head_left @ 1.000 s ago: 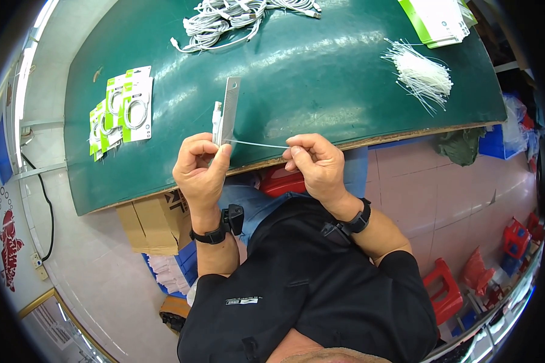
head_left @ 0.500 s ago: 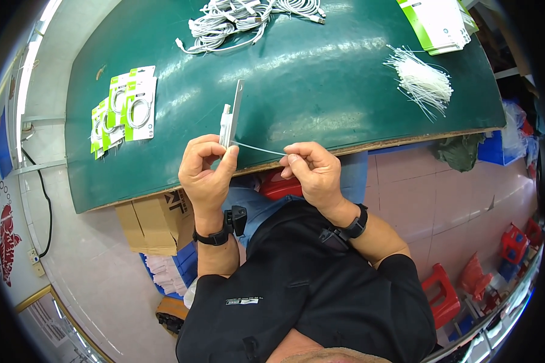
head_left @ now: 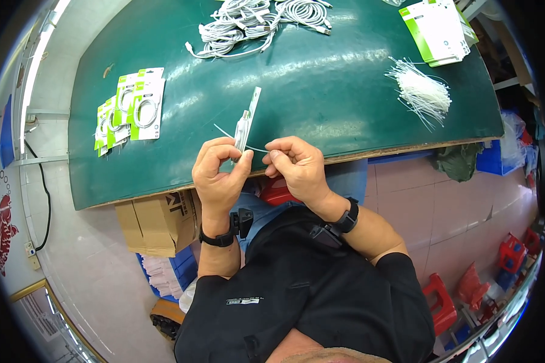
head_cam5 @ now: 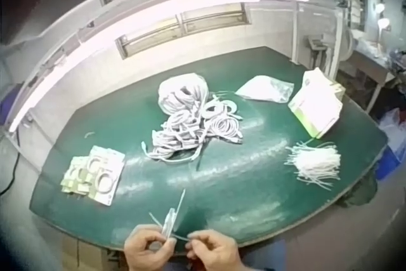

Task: The person secures a cable to a cardboard backing with a plastic tie, trims the tie, and places it on a stack before repeating the process with another cable and moving a large box.

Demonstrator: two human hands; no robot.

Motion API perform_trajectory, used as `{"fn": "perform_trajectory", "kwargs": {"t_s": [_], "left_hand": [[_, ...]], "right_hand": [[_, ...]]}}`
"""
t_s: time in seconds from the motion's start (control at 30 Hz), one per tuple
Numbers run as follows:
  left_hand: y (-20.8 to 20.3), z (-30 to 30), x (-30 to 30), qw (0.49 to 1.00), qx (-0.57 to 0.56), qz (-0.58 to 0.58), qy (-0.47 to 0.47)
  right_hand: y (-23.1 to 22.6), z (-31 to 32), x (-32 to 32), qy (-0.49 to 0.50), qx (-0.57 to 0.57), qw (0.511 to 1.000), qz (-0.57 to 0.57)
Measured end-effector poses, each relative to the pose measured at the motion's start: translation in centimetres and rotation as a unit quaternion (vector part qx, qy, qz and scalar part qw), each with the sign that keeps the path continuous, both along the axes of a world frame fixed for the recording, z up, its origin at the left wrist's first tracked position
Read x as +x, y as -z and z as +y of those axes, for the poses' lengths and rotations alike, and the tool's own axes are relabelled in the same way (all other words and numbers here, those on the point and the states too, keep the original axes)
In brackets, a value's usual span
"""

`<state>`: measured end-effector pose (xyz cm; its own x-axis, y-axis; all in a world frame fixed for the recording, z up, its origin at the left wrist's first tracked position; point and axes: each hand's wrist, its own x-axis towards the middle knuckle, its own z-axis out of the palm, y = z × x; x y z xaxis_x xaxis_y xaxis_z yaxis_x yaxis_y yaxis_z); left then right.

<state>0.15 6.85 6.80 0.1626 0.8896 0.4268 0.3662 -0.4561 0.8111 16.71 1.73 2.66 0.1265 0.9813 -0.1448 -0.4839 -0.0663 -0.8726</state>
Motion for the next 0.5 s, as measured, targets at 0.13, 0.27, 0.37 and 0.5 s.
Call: {"fn": "perform_trajectory", "kwargs": {"t_s": [0.13,0.27,0.37,0.5], "left_hand": [[-0.19,-0.11,-0.01,1.0,-0.003,0.004,-0.002],[-0.2,-0.03,0.0,1.0,-0.001,-0.003,-0.002],[-0.44,0.04,0.03,1.0,0.01,0.014,0.001],[-0.72,0.04,0.12,1.0,0.015,0.019,0.004]], "right_hand": [[-0.08,0.34,-0.36,-0.004,0.012,1.0,0.013],[-0.25,0.19,-0.24,-0.017,0.011,1.0,0.017],[-0.61,0.35,-0.12,-0.025,0.007,1.0,0.012],[-0.62,0.53,-0.13,-0.021,0.03,0.999,-0.017]]}}
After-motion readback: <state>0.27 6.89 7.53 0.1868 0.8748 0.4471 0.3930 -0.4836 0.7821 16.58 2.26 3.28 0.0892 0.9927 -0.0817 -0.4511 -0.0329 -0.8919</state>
